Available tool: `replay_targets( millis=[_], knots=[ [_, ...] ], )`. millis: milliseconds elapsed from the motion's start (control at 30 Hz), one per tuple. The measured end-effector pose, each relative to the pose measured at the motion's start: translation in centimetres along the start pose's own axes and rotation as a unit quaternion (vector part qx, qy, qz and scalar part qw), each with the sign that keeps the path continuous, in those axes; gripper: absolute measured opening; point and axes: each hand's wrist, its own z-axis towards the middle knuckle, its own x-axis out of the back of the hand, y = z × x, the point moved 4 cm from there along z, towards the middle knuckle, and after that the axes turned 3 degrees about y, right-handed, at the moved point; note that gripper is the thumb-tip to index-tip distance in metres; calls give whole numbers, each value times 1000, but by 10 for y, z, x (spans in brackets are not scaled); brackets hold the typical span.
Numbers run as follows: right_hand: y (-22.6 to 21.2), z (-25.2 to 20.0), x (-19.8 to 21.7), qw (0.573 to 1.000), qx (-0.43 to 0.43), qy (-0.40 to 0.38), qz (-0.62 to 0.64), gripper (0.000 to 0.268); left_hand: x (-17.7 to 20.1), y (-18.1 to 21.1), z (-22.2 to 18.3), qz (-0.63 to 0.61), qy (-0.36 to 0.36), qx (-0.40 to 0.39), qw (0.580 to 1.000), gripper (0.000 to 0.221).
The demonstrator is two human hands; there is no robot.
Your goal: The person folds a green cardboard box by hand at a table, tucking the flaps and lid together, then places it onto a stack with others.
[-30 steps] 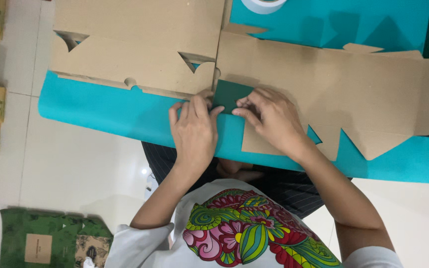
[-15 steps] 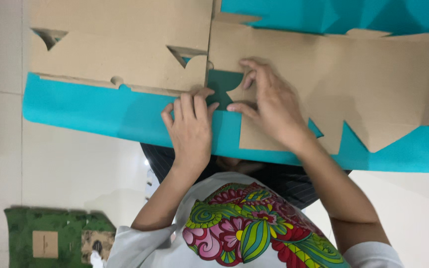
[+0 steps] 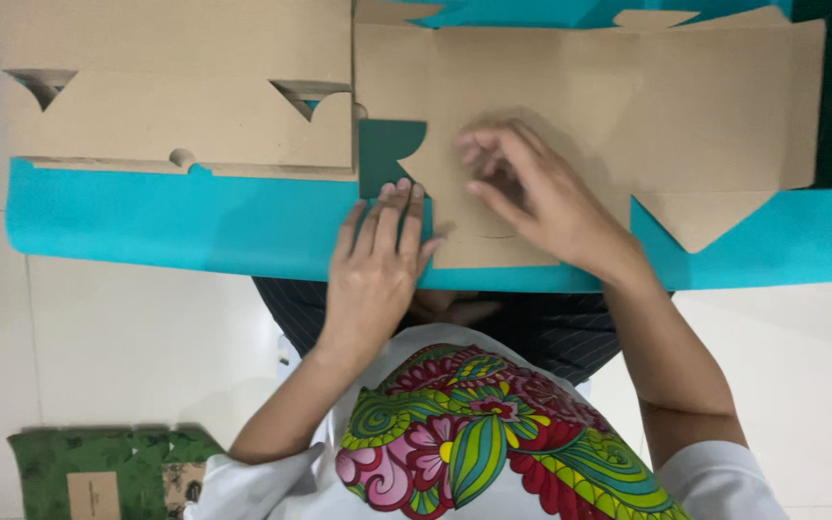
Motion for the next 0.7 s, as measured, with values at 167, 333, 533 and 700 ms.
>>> replay_targets(
  millis=[167, 333, 533, 700],
  knots=[
    [-6, -46, 21, 972, 32, -44, -227, 73, -3, -1, 6, 44, -26, -85, 995, 93],
    [0, -66, 13, 944, 80, -30, -320, 91, -8, 6, 18, 31, 7, -181, 983, 76],
    [-2, -67, 6, 927, 94, -4, -364, 84, -13, 22, 14, 122, 87, -270, 951, 60],
    [19, -71, 15, 960, 38, 90, -261, 45, -20, -1, 32, -138, 164, -130, 968, 38]
  ],
)
